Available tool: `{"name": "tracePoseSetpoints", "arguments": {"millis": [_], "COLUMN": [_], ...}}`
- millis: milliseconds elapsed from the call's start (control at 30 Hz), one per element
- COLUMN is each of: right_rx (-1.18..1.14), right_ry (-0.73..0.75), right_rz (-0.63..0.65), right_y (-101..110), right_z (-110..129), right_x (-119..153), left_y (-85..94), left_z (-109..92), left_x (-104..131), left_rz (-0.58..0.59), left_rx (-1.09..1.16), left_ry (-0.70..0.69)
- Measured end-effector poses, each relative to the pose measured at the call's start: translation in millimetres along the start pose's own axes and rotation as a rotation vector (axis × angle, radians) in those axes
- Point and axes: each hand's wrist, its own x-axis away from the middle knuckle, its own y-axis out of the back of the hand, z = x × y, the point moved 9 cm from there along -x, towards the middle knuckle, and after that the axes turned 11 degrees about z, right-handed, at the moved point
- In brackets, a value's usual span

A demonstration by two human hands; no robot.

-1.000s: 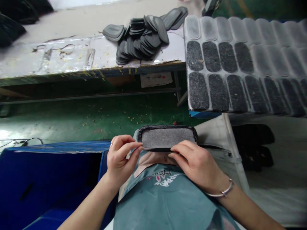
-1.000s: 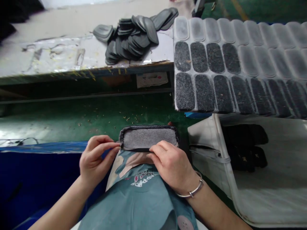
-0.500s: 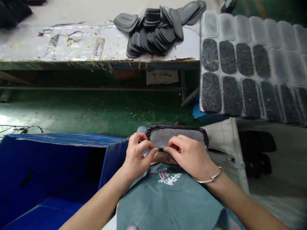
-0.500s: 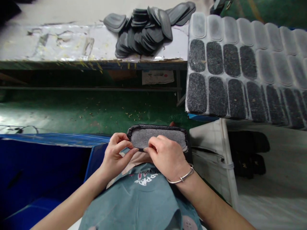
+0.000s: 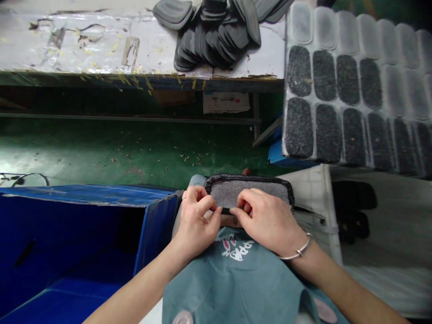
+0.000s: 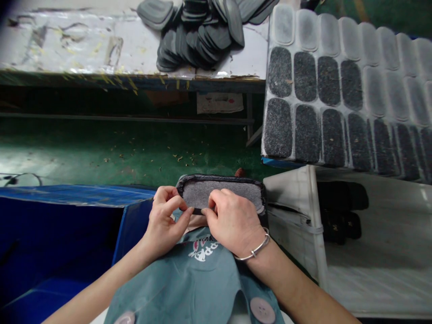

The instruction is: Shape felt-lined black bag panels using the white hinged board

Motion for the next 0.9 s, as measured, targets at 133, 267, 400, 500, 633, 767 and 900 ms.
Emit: {"name": "tracePoseSetpoints", "arguments": {"millis": [133,267,400,500,633,767,900], "right_rx": [0.038,0.078,0.13,0.192,0.227,0.259,0.292], "right_ry": [-0.069,-0.077,-0.086,-0.094,-0.102,-0.102,-0.112], "right_rz": [0.015,0.032,0.039,0.039,0.062,0.079,0.087], "right_y": [1,0,-1,-1,-2,-1,-2], "right_z": [-1,2,5,8,8,9,11], "right_x": [-1,-3,-3,-2,-3,-6,-8], "left_y": [-0.4,-2.0,-2.4,-4.3,-7.8,-51.3,-72.2], "left_z": [1,4,5,10,36,65,61], "left_x": [2,2,2,10,34,41,33], "left_rz": [-0.018,-0.023,-0.048,-0.101,-0.285,-0.031,0.174], "left_rx": [0.022,0.065,0.079,0.133,0.527,0.792,0.816], "left_ry": [-0.006,-0.017,-0.025,-0.026,0.003,0.278,0.375]}}
